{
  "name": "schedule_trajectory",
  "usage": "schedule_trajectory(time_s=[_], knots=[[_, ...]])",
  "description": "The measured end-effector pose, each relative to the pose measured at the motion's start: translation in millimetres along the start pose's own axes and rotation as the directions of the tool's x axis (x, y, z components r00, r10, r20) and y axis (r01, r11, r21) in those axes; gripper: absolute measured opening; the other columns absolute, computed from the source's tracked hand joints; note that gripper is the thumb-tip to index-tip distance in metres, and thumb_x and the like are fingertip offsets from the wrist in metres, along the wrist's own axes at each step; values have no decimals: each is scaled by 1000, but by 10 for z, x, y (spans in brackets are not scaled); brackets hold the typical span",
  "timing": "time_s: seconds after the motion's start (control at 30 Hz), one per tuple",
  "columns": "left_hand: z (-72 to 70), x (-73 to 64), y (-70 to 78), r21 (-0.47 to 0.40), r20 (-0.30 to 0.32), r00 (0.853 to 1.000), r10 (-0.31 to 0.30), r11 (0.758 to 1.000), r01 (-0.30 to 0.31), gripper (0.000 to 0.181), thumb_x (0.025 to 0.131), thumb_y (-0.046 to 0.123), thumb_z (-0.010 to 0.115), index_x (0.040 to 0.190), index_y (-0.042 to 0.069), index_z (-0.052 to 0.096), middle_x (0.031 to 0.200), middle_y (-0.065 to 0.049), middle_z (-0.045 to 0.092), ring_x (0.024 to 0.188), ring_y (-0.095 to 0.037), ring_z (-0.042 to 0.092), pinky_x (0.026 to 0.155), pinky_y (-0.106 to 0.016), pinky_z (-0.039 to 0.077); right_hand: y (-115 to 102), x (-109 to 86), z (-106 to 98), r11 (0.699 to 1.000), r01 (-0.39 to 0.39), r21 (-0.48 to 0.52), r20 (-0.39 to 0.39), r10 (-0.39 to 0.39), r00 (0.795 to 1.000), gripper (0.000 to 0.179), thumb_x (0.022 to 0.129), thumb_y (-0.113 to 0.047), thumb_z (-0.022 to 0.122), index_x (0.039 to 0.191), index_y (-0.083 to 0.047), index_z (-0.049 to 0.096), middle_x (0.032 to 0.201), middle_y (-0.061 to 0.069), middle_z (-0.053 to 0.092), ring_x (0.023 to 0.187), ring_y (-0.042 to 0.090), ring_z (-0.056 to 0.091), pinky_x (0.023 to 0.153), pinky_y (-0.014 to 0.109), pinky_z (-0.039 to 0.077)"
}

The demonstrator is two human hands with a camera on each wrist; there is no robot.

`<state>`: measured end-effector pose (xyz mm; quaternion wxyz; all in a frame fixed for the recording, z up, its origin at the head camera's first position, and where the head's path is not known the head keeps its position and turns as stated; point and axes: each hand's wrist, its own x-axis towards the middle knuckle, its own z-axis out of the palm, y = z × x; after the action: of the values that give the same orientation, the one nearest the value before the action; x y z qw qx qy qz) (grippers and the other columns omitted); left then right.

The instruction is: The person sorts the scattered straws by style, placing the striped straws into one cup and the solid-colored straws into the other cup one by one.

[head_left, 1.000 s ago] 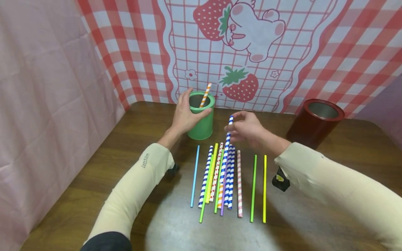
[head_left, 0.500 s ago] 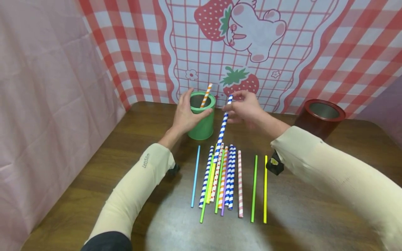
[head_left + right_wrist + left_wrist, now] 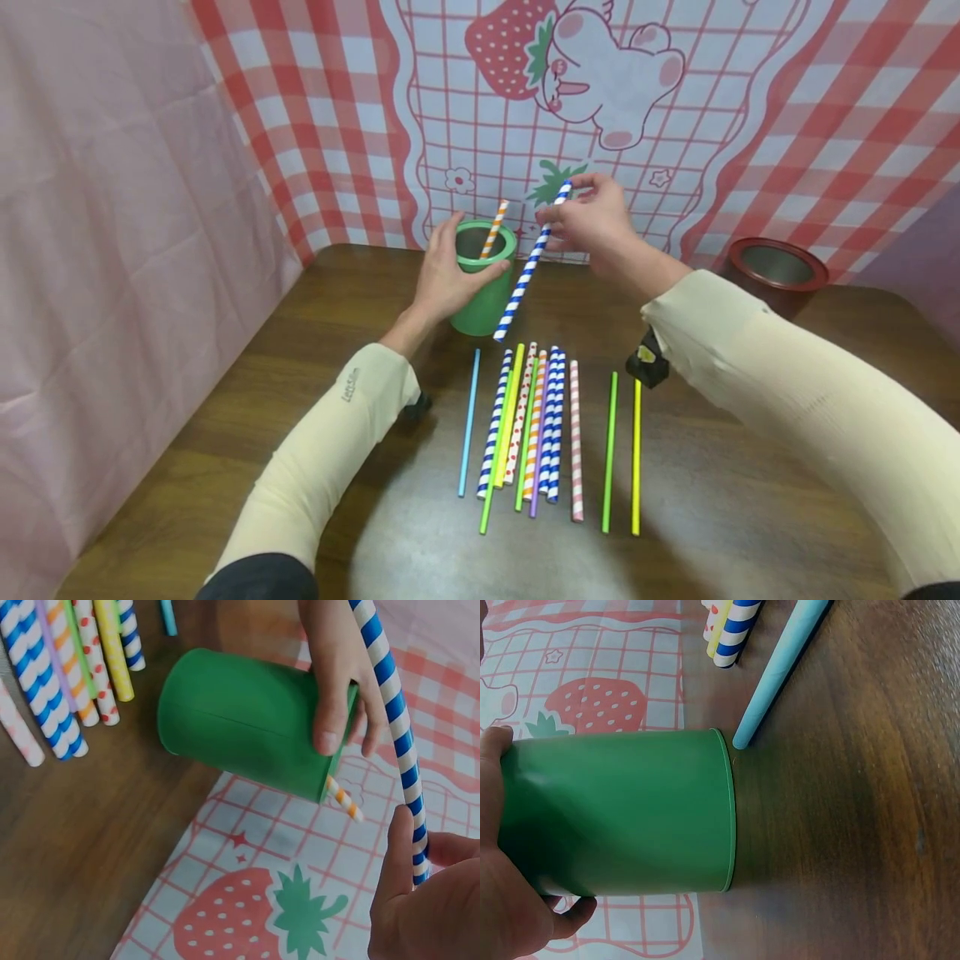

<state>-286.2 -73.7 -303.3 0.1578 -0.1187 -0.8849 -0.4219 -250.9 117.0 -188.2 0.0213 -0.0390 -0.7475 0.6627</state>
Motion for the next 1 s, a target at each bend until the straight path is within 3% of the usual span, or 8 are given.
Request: schedule_trajectory(time_s=[0.23,0.53,0.73,1.0], knots=[[0,-2,0,-3,16,1000,-9,1000,9,97,77,54,74,151,21,22,153,-6,25,132,-23,37,103,-44,41,-103,79,-39,1000,6,23,-127,-3,992,53,88,0,65,130,-12,36,95,7,55,65,12,64,60,24,56],[-3,14,-10,20,-3,1000,2,1000,-2,94,78,44,77,151,19,24,152,-8,27,134,-24,35,106,-42,38,-131,170,-63,991,8,134,-237,24,971,53,87,1,65,130,-18,39,100,4,56,83,18,68,70,26,57],[-17,7,-5,14,24,1000,-8,1000,8,98,76,55,74,151,21,22,155,-6,23,138,-23,31,108,-45,36,-156,230,-21,977,42,207,-301,23,953,53,86,3,65,125,-21,39,104,3,52,94,21,65,72,27,57],[-7,8,-19,13,5,1000,8,1000,-8,97,76,55,74,151,20,23,154,-7,25,135,-24,35,106,-44,38,-131,240,49,975,107,193,-376,-28,926,49,88,-2,64,125,-22,38,105,2,52,90,16,62,75,30,57]])
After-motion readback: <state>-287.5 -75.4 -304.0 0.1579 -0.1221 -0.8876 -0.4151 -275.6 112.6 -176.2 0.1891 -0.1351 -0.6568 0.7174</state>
